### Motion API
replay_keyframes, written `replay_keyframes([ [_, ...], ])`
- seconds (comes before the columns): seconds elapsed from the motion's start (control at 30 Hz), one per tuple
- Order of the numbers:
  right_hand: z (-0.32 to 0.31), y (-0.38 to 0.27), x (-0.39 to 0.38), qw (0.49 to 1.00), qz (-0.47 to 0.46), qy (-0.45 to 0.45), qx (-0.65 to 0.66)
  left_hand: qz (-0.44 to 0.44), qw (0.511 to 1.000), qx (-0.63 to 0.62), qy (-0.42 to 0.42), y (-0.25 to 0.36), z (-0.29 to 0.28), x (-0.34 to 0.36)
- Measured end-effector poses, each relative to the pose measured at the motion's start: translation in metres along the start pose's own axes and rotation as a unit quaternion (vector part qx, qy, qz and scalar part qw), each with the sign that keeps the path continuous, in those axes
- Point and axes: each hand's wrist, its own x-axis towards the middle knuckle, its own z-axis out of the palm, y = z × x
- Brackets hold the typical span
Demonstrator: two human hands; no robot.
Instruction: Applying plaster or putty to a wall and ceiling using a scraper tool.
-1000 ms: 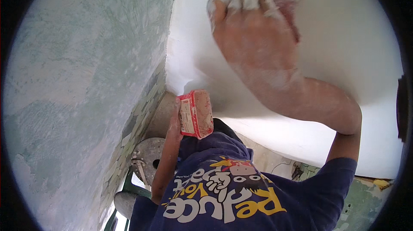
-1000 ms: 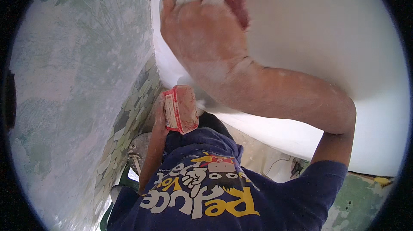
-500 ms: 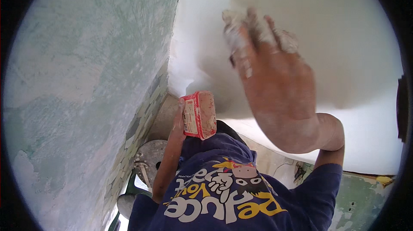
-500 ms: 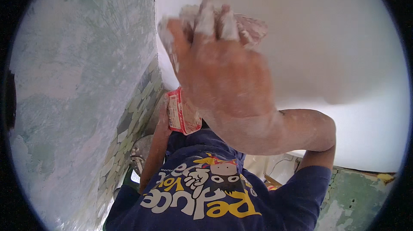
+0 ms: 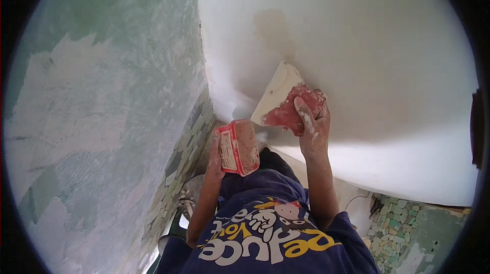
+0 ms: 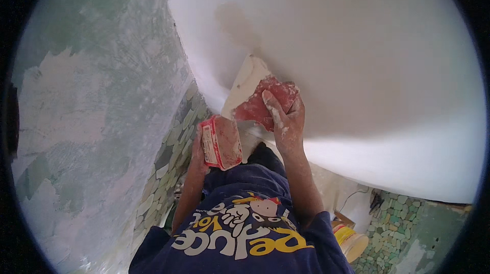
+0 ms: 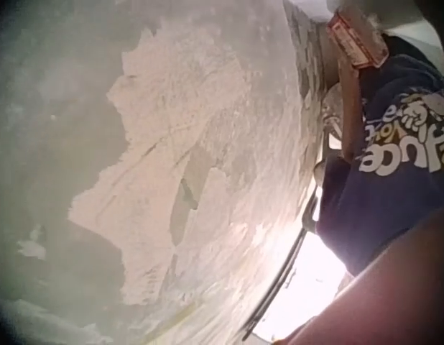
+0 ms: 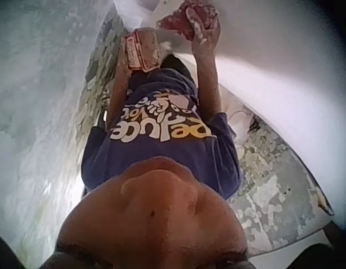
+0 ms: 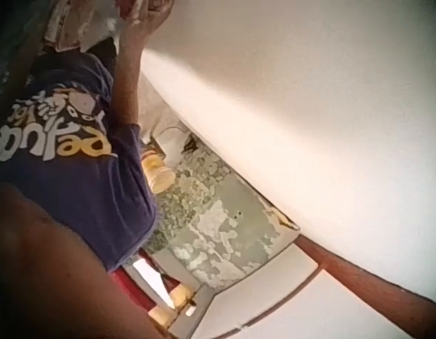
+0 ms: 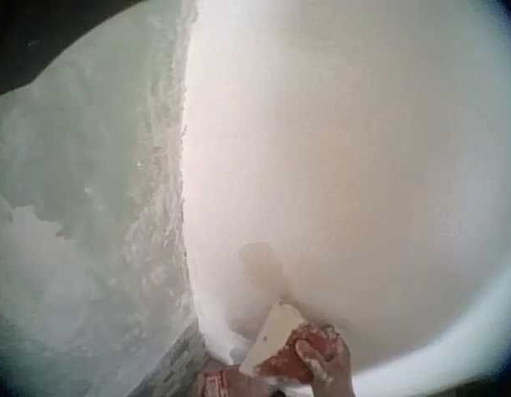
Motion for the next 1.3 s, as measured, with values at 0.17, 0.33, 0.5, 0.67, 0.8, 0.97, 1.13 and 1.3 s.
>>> replay_keyframes([
  [0.17,-0.031,0.019,-0.02,0.999,-0.026,-0.019,-0.039,0.018,1.0,-0.019,0.001,0.024,0.042,-0.017],
  [0.33,-0.068,0.041,-0.005,0.734,-0.5,-0.25,-0.385,0.052,0.997,-0.047,-0.038,0.037,0.075,-0.024],
  [0.5,-0.101,0.06,-0.015,0.62,-0.516,-0.378,-0.454,0.069,0.995,-0.053,-0.054,0.028,0.101,-0.046],
  [0.67,-0.137,0.048,-0.023,0.602,-0.511,-0.417,-0.45,0.073,0.996,-0.028,-0.043,0.003,0.107,-0.072],
  [0.8,-0.173,0.063,-0.036,0.646,-0.485,-0.398,-0.435,0.116,0.992,0.023,0.045,-0.01,0.118,-0.089],
  [0.97,-0.222,0.083,-0.037,0.722,-0.384,-0.351,-0.457,0.196,0.977,0.026,0.081,0.007,0.129,-0.105],
  [1.13,-0.178,0.048,-0.074,0.975,-0.124,-0.154,-0.099,0.188,0.981,0.047,0.026,0.004,0.134,-0.094],
  [1.3,-0.144,0.017,-0.049,0.98,-0.019,-0.167,0.106,0.145,0.987,0.067,-0.027,-0.003,0.14,-0.093],
])
